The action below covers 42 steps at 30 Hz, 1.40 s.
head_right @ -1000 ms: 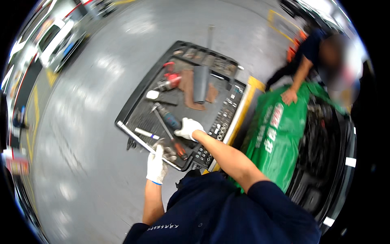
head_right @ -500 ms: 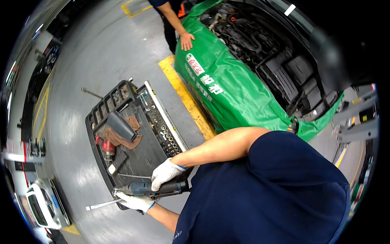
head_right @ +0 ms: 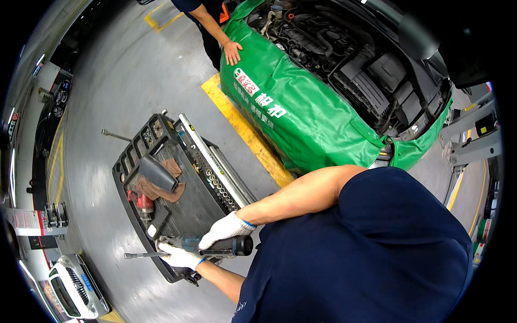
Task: The person removes a plastic cover from the engine bay, then uses a screwdriver to loosen and remove a black rubber hose. The person places the removed parts on a nearby tool cart.
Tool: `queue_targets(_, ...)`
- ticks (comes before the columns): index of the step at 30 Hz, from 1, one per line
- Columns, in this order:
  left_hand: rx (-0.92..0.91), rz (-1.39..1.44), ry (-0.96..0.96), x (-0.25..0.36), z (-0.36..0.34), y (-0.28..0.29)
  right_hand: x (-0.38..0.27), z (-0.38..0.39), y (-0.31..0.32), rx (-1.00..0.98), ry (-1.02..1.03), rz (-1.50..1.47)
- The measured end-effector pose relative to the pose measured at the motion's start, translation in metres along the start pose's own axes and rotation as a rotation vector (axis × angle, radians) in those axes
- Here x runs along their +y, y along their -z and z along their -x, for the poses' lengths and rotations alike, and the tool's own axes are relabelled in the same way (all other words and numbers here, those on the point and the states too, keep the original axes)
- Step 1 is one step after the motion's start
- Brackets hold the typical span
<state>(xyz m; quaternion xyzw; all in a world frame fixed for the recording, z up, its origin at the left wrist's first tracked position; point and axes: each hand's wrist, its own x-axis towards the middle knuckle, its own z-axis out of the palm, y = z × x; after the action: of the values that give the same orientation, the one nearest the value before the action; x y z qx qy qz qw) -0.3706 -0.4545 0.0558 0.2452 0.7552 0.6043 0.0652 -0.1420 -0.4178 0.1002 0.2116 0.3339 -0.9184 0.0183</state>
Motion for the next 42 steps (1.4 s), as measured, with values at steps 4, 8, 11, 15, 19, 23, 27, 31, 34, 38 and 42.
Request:
queue_targets(4, 0.078, -0.072, -0.067, -0.019, -0.004, 0.002, 0.001, 0.009, -0.013, 0.039, -0.067, 0.006)
queue_targets(8, 0.127, -0.034, -0.113, -0.022, -0.021, 0.016, 0.001, 0.005, -0.030, 0.190, 0.004, 0.257)
queue_targets(11, 0.163, 0.111, -0.117, -0.012, -0.028, 0.015, -0.003, -0.004, -0.030, 0.128, -0.006, 0.242)
queue_targets(15, 0.238, 0.033, -0.237, 0.026, -0.027, 0.015, -0.001, -0.016, -0.040, 0.238, 0.015, 0.093)
queue_targets(19, 0.377, 0.260, -0.185, 0.101, -0.058, 0.049, -0.014, 0.012, -0.036, 0.447, -0.215, -0.051)
queue_targets(23, 0.101, -0.081, -0.078, 0.093, -0.078, 0.051, 0.005, 0.030, -0.002, 0.548, -0.104, -0.025)
queue_targets(27, -0.026, 0.032, 0.399, -0.016, -0.090, 0.054, 0.003, 0.028, 0.017, 0.502, 0.039, -0.134)
queue_targets(31, 0.107, 0.158, 0.517, -0.090, -0.079, 0.062, 0.000, 0.036, 0.023, 0.586, 0.071, -0.204)
queue_targets(34, 0.175, 0.222, 0.456, -0.070, -0.076, 0.055, -0.007, 0.053, 0.027, 0.637, 0.033, -0.185)
queue_targets(38, -0.128, 0.338, 0.401, 0.002, -0.052, 0.044, -0.002, 0.078, 0.036, 0.545, 0.168, -0.158)
queue_targets(42, -0.623, 0.315, 0.329, 0.040, -0.020, 0.022, -0.018, 0.097, 0.022, 0.730, 0.233, 0.509)
